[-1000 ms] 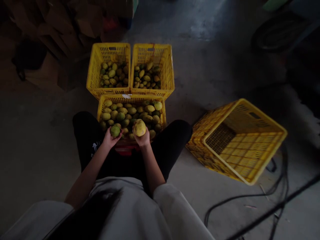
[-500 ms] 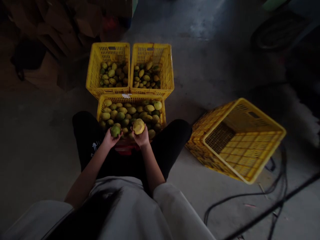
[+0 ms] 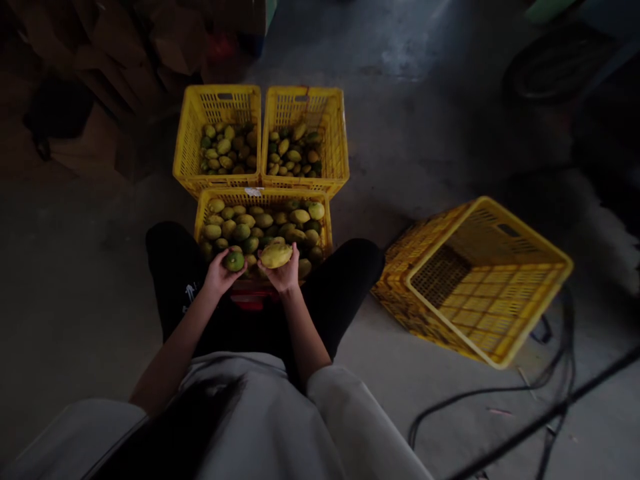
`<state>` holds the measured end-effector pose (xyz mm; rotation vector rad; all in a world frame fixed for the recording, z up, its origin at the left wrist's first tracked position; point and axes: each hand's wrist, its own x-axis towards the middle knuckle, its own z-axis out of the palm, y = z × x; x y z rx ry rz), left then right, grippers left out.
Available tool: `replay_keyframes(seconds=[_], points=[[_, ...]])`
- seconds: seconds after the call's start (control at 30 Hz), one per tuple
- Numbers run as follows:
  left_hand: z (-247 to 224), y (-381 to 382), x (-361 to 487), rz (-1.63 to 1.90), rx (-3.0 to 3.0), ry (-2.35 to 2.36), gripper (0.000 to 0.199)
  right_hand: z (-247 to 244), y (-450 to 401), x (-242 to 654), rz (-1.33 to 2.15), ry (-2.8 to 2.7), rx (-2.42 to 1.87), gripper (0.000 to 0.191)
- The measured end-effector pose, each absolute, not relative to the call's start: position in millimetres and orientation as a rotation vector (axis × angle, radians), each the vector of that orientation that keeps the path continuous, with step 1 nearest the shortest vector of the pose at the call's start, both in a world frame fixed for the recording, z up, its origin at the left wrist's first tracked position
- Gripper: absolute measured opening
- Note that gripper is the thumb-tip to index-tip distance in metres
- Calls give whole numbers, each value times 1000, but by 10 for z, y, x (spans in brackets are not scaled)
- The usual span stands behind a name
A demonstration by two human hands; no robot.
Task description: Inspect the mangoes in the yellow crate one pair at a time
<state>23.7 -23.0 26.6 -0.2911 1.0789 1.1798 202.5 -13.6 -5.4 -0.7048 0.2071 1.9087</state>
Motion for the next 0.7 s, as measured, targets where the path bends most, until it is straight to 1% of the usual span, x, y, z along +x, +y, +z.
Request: replay_keyframes(seconds=[0.07, 0.17, 0.27, 0.47, 0.6, 0.7], points=[[258, -231, 240, 1151, -283, 1122, 2, -17, -136, 2010, 1876, 207, -665, 41], [242, -221, 250, 1165, -314, 1151, 5, 22, -129, 1982, 1784, 209, -644, 31], [233, -206, 260, 1223, -352, 1153, 5, -1, -114, 1967, 1769, 217, -727, 26], [244, -186, 226, 1326, -419, 1140, 3, -55, -124, 1993, 1772, 201, -764, 27], [260, -203, 230, 1303, -414, 1096, 8, -30, -139, 2003, 1739, 236, -690, 21], [260, -206, 254, 1292, -420, 1097, 11, -27, -127, 1992, 1692, 254, -700, 24]])
